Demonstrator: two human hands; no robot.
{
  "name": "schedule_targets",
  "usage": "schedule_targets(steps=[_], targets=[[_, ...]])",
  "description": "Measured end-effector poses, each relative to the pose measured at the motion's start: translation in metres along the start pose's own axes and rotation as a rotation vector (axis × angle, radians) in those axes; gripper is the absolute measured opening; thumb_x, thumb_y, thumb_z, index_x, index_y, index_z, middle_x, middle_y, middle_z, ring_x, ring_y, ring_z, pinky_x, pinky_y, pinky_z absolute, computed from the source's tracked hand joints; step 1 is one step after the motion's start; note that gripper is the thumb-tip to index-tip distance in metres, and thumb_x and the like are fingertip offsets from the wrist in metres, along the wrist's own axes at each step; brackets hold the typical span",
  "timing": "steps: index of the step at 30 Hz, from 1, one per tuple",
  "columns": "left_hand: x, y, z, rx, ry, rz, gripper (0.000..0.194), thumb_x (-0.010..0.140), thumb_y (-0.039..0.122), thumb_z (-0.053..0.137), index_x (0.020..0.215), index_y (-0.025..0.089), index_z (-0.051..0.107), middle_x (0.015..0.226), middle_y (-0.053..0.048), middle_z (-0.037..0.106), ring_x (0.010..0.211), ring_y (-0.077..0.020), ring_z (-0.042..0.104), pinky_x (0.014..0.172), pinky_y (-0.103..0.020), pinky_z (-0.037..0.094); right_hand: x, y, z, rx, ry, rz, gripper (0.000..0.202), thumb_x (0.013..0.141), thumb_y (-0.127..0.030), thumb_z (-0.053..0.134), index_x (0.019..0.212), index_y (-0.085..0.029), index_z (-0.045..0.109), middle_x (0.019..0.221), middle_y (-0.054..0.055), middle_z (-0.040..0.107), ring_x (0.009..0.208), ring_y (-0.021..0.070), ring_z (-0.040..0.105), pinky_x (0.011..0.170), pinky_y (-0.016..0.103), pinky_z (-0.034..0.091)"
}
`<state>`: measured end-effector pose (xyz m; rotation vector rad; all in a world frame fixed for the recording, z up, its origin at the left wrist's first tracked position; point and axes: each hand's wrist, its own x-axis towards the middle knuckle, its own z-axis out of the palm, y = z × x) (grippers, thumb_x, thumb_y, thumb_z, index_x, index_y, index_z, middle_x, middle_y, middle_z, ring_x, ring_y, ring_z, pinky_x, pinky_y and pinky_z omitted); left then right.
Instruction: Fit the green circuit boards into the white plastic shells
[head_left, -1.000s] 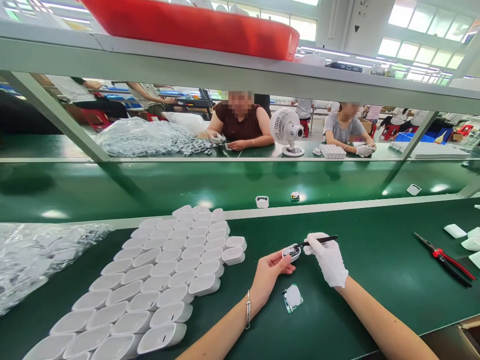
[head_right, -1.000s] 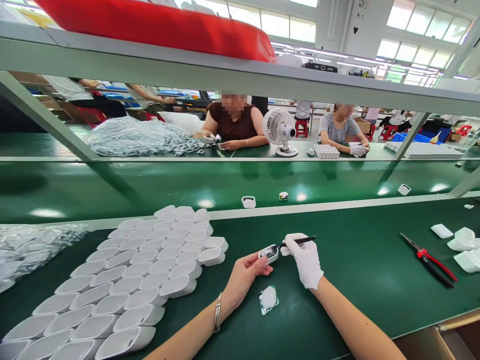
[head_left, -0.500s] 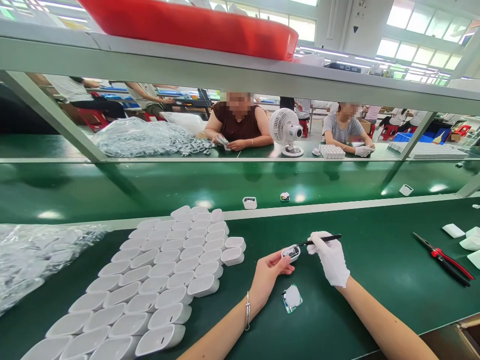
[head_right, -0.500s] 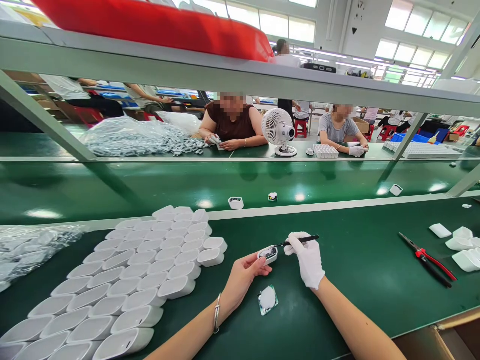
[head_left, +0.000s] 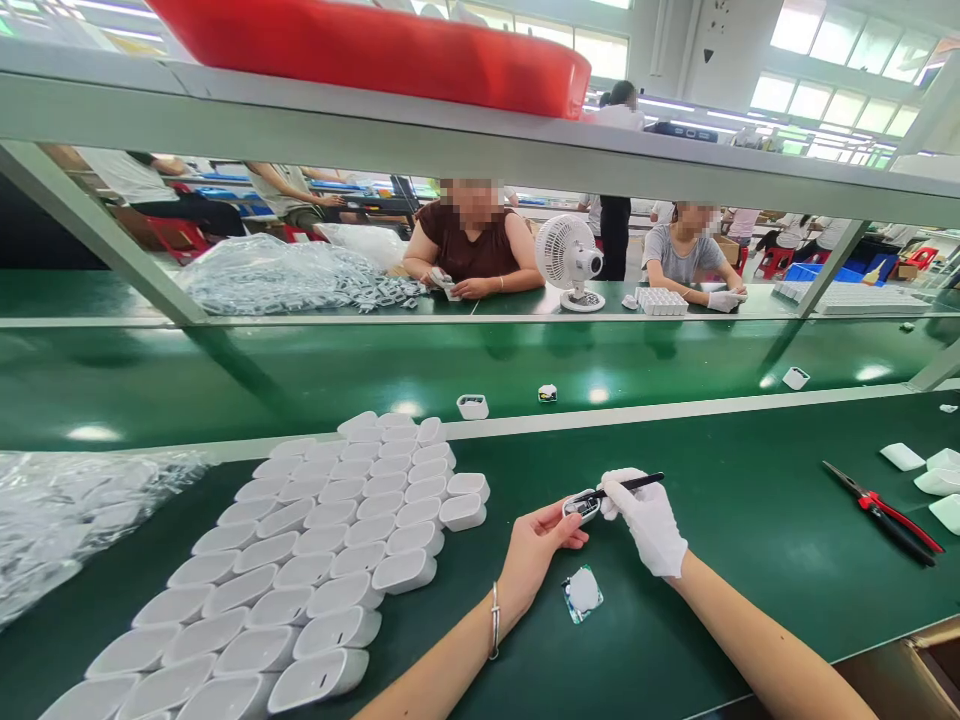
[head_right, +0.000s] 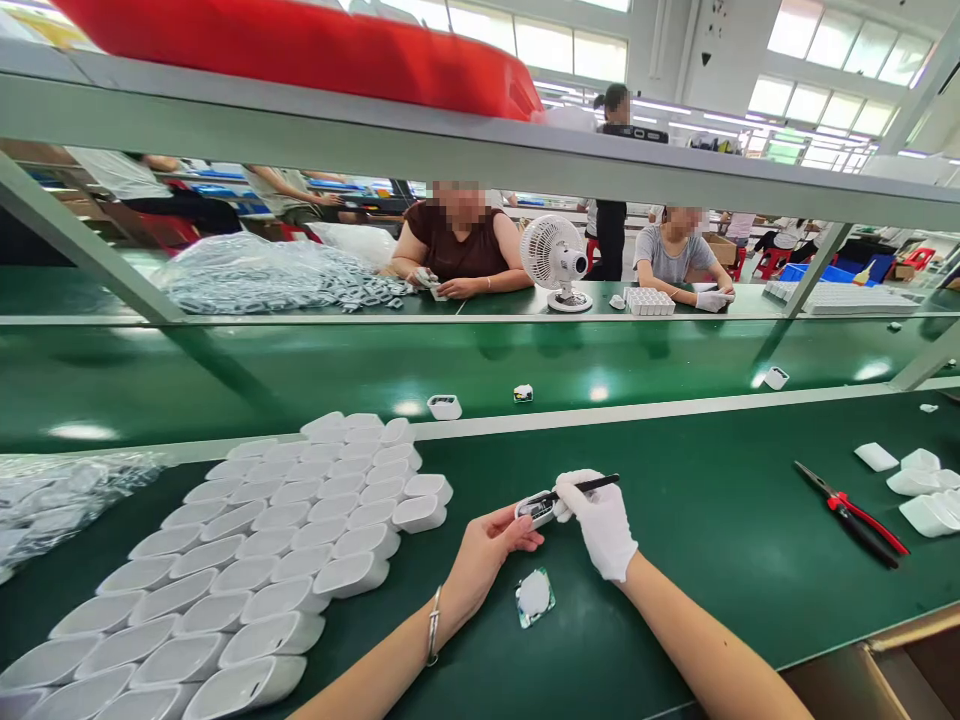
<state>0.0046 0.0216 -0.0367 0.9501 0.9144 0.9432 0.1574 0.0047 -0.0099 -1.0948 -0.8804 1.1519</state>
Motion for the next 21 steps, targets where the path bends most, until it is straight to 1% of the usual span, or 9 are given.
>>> schedule_targets(steps=[2,5,8,11,14,17,19,21], targets=[[0.000,-0.001,0.000,0.006,0.001,0.001,0.048,0.060,0.040,0.078,0.096,0.010,0.071,0.071,-0.006,0.072,0.059,-0.0138,0.062,0.058,-0.023,0.051,0.001,-0.003,-0.001,-0.005,0.003,0.015,0.024,0.067,-0.038,0.072,0.070,-0.015,0.064,0.049,-0.002,0.058,0.047,0.0098,0.050,0.054,0.025,0.042],[0.001,-0.001,0.000,0.015,0.007,-0.001,0.047,0.060,0.039,0.078,0.097,0.010,0.071,0.073,-0.006,0.072,0.059,-0.0137,0.063,0.058,-0.023,0.052,0.004,-0.007,-0.005,0.007,0.037,0.029,0.026,0.067,-0.040,0.072,0.068,-0.015,0.062,0.050,-0.002,0.058,0.047,0.0095,0.050,0.050,0.024,0.040],[0.000,-0.001,0.000,0.020,0.016,0.003,0.047,0.060,0.039,0.077,0.098,0.011,0.071,0.075,-0.006,0.072,0.059,-0.0137,0.063,0.059,-0.024,0.052,0.004,-0.009,-0.006,0.019,0.057,0.025,0.027,0.067,-0.041,0.070,0.071,-0.016,0.061,0.053,-0.003,0.058,0.048,0.0092,0.050,0.052,0.023,0.040],[-0.001,0.000,0.001,0.027,0.009,0.009,0.050,0.059,0.037,0.079,0.100,0.010,0.070,0.073,-0.006,0.072,0.059,-0.0142,0.063,0.059,-0.024,0.052,0.002,-0.009,-0.003,-0.001,0.036,0.033,0.028,0.066,-0.041,0.070,0.072,-0.015,0.061,0.054,-0.002,0.060,0.050,0.0102,0.052,0.054,0.025,0.043],[-0.001,0.000,0.002,0.036,0.002,0.011,0.053,0.058,0.036,0.079,0.103,0.009,0.069,0.071,-0.006,0.072,0.059,-0.0149,0.063,0.059,-0.025,0.052,0.000,-0.007,0.002,-0.050,0.025,0.046,0.028,0.065,-0.040,0.069,0.073,-0.015,0.061,0.053,-0.001,0.060,0.049,0.0112,0.053,0.056,0.026,0.044],[-0.001,-0.001,0.001,0.046,0.004,0.006,0.053,0.059,0.035,0.078,0.104,0.009,0.068,0.074,-0.007,0.072,0.060,-0.0149,0.064,0.060,-0.026,0.052,0.000,-0.007,0.003,-0.113,0.045,0.049,0.029,0.065,-0.042,0.067,0.073,-0.015,0.060,0.054,-0.001,0.060,0.050,0.0120,0.054,0.056,0.027,0.045],[-0.001,-0.002,0.000,0.055,0.005,0.006,0.053,0.059,0.035,0.078,0.104,0.009,0.068,0.077,-0.007,0.073,0.060,-0.0149,0.064,0.061,-0.026,0.053,0.002,-0.008,0.000,-0.171,0.074,0.051,0.029,0.066,-0.043,0.064,0.073,-0.015,0.059,0.054,-0.001,0.059,0.049,0.0124,0.054,0.055,0.027,0.046],[-0.001,-0.003,0.000,0.065,0.010,0.009,0.053,0.060,0.035,0.077,0.105,0.009,0.067,0.079,-0.008,0.072,0.060,-0.0150,0.064,0.061,-0.027,0.053,0.007,-0.010,-0.010,-0.253,0.119,0.056,0.029,0.071,-0.044,0.058,0.073,-0.016,0.058,0.050,-0.002,0.055,0.046,0.0121,0.051,0.052,0.027,0.044]])
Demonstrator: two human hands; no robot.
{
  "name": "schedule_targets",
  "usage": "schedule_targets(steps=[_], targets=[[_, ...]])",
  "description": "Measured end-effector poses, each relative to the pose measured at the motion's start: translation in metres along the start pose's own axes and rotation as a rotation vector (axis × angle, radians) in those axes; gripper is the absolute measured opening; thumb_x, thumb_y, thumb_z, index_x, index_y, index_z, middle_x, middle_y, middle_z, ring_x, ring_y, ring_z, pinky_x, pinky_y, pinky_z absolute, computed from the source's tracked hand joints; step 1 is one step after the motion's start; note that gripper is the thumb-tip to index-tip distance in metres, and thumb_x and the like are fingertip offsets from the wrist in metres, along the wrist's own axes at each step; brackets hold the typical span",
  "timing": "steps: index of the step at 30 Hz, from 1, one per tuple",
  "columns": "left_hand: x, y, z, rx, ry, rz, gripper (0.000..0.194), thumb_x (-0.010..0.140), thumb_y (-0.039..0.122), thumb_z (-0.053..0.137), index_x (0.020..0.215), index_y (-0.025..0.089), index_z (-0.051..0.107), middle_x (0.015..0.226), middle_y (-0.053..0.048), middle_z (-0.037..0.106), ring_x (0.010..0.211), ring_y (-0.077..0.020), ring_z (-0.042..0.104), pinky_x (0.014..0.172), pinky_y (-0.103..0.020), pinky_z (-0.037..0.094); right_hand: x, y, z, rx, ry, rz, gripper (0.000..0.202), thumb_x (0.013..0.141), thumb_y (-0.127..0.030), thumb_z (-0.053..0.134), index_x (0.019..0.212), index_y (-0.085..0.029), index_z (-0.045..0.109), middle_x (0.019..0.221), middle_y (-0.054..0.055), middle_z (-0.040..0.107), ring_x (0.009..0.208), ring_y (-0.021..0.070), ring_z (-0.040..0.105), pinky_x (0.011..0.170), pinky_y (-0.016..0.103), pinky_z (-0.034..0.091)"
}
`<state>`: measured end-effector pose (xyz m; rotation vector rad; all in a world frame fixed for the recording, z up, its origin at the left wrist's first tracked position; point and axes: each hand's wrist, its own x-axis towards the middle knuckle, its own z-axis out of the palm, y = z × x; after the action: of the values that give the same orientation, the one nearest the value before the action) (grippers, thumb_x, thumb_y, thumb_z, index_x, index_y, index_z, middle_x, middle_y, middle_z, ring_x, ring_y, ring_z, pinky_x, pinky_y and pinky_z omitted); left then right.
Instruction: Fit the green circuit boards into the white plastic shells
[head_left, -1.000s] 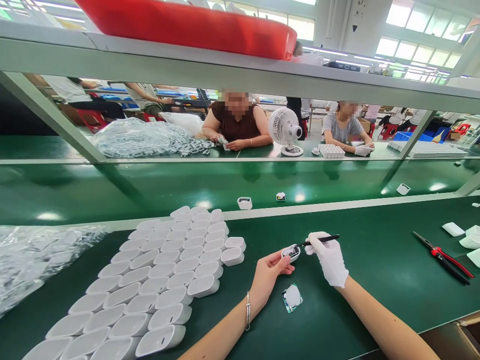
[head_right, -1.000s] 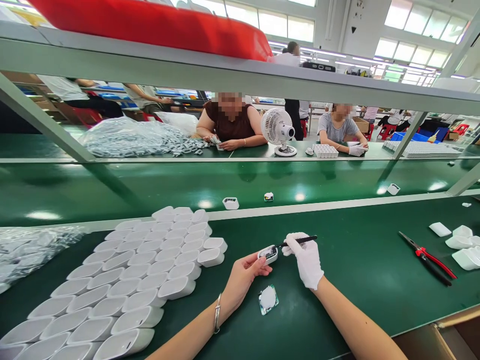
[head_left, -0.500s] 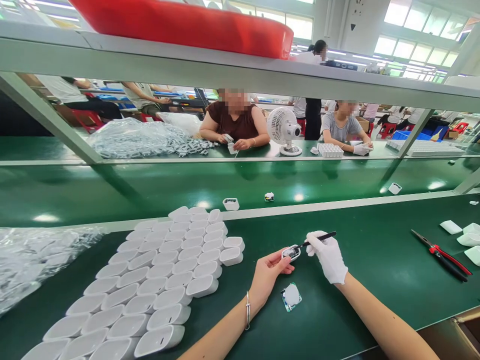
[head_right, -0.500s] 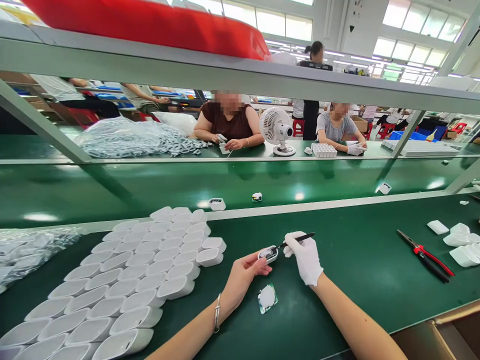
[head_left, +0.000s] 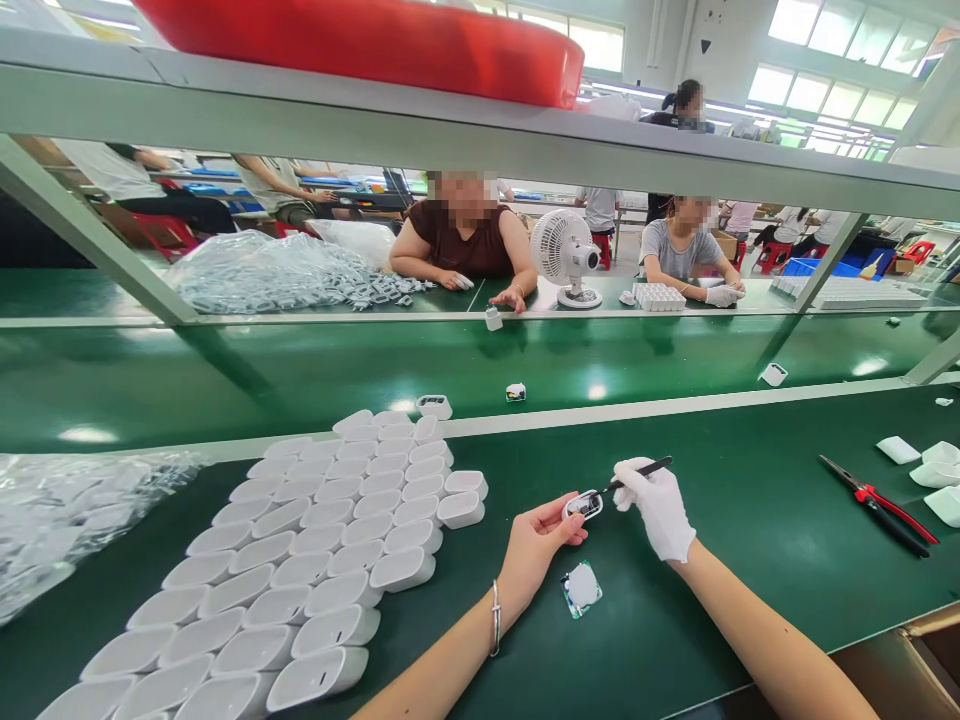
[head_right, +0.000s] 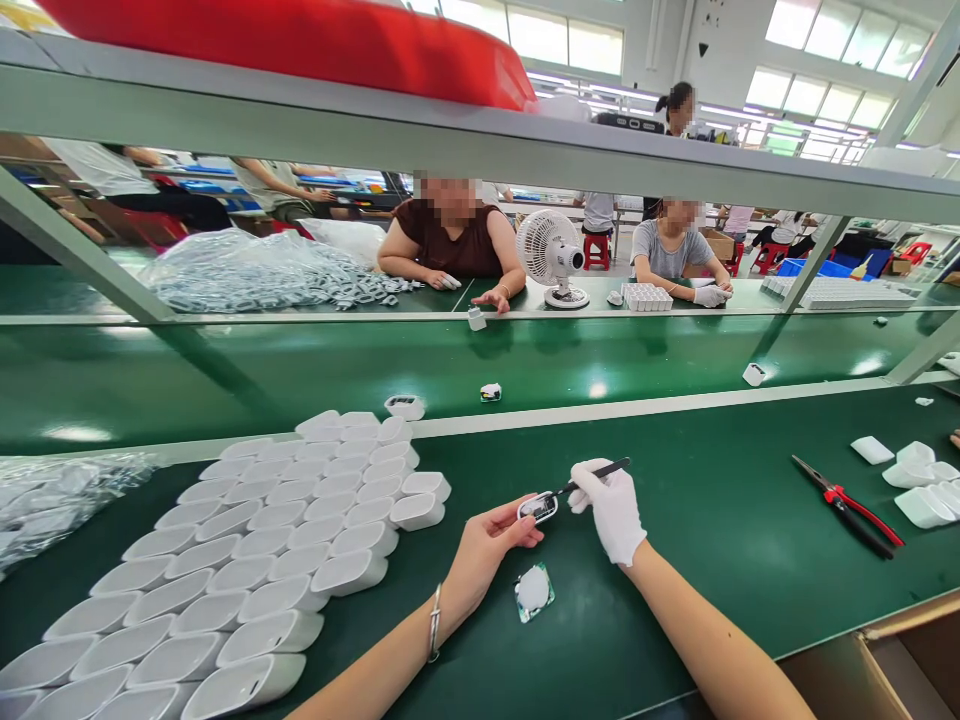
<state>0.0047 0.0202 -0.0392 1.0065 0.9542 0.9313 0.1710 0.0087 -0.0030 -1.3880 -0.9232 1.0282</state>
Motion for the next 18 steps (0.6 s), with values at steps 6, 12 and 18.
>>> schedule_targets(steps=[6,12,18], targets=[[-0.002,-0.001,0.002,0.041,0.049,0.052,0.054,0.063,0.038,0.073,0.108,0.008,0.064,0.085,-0.009,0.071,0.064,-0.0154,0.064,0.063,-0.028,0.053,0.024,0.001,-0.044,-0.404,0.119,0.038,0.017,0.068,-0.030,0.060,0.076,-0.015,0.064,0.064,0.006,0.060,0.068,0.0230,0.061,0.066,0.037,0.047],[-0.005,0.005,-0.001,0.155,0.112,0.145,0.059,0.066,0.044,0.068,0.112,0.008,0.062,0.077,-0.007,0.069,0.061,-0.0154,0.059,0.059,-0.029,0.051,0.001,-0.005,-0.019,-0.707,-0.140,-0.287,0.056,0.064,-0.025,0.068,0.119,-0.024,0.057,0.125,0.010,0.052,0.121,0.0284,0.043,0.102,0.044,0.031],[-0.011,0.033,-0.013,0.519,0.275,0.325,0.049,0.072,0.046,0.063,0.111,0.017,0.063,0.112,-0.012,0.063,0.099,-0.0300,0.055,0.088,-0.047,0.042,0.027,-0.007,0.035,-0.796,-0.441,-0.415,0.031,0.076,-0.026,0.060,0.106,-0.026,0.064,0.098,0.001,0.065,0.085,0.0149,0.060,0.080,0.026,0.047]])
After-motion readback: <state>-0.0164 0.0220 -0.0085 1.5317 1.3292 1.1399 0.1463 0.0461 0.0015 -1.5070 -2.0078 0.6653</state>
